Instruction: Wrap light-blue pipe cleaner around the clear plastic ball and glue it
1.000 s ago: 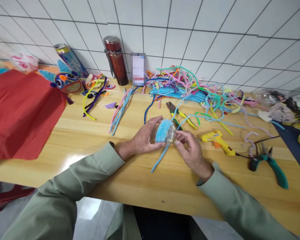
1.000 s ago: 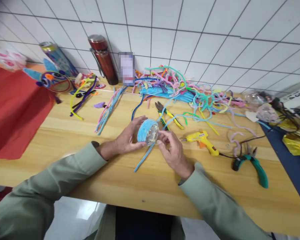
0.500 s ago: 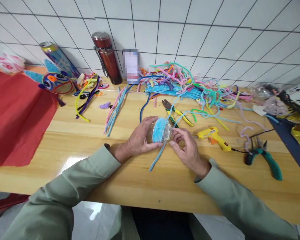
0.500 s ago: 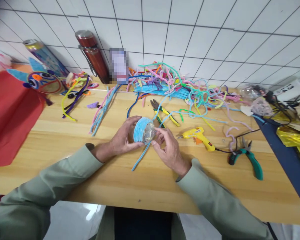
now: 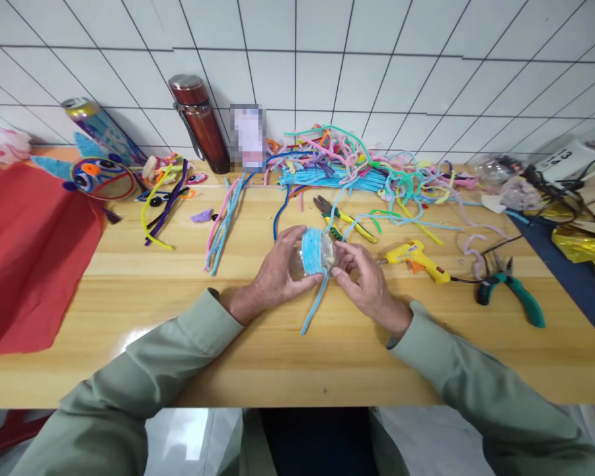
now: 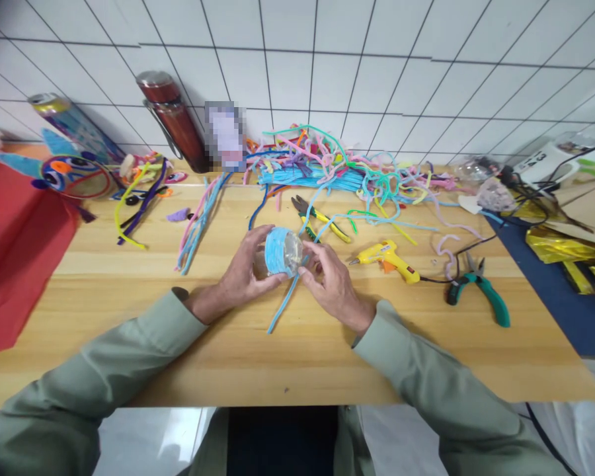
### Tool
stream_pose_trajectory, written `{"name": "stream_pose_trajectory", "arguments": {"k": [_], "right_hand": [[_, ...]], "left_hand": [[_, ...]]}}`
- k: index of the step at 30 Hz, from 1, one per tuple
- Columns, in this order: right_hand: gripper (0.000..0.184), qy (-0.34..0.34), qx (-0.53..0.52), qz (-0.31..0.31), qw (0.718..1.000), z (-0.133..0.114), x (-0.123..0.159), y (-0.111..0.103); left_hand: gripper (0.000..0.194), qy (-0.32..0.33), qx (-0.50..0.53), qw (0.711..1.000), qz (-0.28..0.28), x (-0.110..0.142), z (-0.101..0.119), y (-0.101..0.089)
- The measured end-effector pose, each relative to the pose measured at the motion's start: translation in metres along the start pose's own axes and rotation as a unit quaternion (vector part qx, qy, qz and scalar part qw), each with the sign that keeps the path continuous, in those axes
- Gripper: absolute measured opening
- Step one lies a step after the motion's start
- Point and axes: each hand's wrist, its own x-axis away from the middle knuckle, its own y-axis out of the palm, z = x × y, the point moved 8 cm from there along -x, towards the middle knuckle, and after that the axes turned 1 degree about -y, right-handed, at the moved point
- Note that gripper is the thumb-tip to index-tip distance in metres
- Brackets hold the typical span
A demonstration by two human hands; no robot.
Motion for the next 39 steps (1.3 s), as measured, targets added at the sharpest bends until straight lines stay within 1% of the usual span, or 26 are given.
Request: {"name": "stream_pose_trajectory", "arguments": {"k": [3,6,8,10,13,15,20,23,26,29,32,35,37,39], "right_hand": [[0.041,0.000,0.002,-0.004,1.000,0.001,0.001,0.001],[0.041,0.004,0.003,-0.006,1.000,0.001,0.001,0.002],[0.041,0.007,0.003,-0.009,1.000,-0.001,0.002,0.002],[0.041,0.007,0.003,-0.014,1.000,-0.002,0.003,0.001],[0.042,0.001,0.005,-0.018,1.000,-0.005,0.005,0.000],[0.044,0.003,0.010,-0.018,1.000,-0.005,0.007,-0.001],[0.048,0.022,0.010,-0.033,0.999,-0.003,0.010,0.000],[0.051,0.033,0.011,-0.031,0.999,-0.002,0.011,0.000],[0.054,0.037,0.018,-0.032,0.999,-0.002,0.010,0.001],[0.056,0.032,0.023,-0.032,0.999,-0.004,0.008,0.001],[0.056,0.022,0.027,-0.031,0.999,-0.005,0.006,0.002],[0.056,0.015,0.025,-0.037,0.999,-0.006,0.006,0.002],[0.057,0.005,0.012,-0.040,0.999,-0.008,0.006,0.003],[0.059,-0.003,-0.008,-0.039,0.999,-0.008,0.007,0.004]], "left_hand": [[0.091,-0.047,0.019,0.999,-0.001,0.002,-0.011,0.001],[0.085,-0.067,0.024,0.997,0.001,0.003,-0.015,0.001],[0.081,-0.060,0.015,0.998,0.006,0.002,-0.013,0.000],[0.082,-0.039,0.006,0.999,0.010,0.000,-0.009,0.000],[0.095,-0.009,-0.002,1.000,0.018,-0.001,-0.002,0.000],[0.102,-0.012,0.001,1.000,0.020,0.000,-0.001,0.001],[0.100,-0.065,0.032,0.997,0.011,0.004,-0.008,0.006],[0.098,-0.101,0.064,0.993,0.013,0.007,-0.015,0.008],[0.095,-0.116,0.079,0.990,0.018,0.007,-0.018,0.008],[0.089,-0.107,0.074,0.991,0.022,0.004,-0.017,0.006],[0.081,-0.067,0.061,0.996,0.020,-0.001,-0.010,0.004],[0.080,-0.032,0.011,0.999,0.020,-0.002,-0.006,0.002],[0.079,-0.025,-0.021,0.999,0.023,-0.001,-0.008,0.001],[0.077,-0.033,-0.025,0.999,0.029,0.000,-0.013,-0.002]]}}
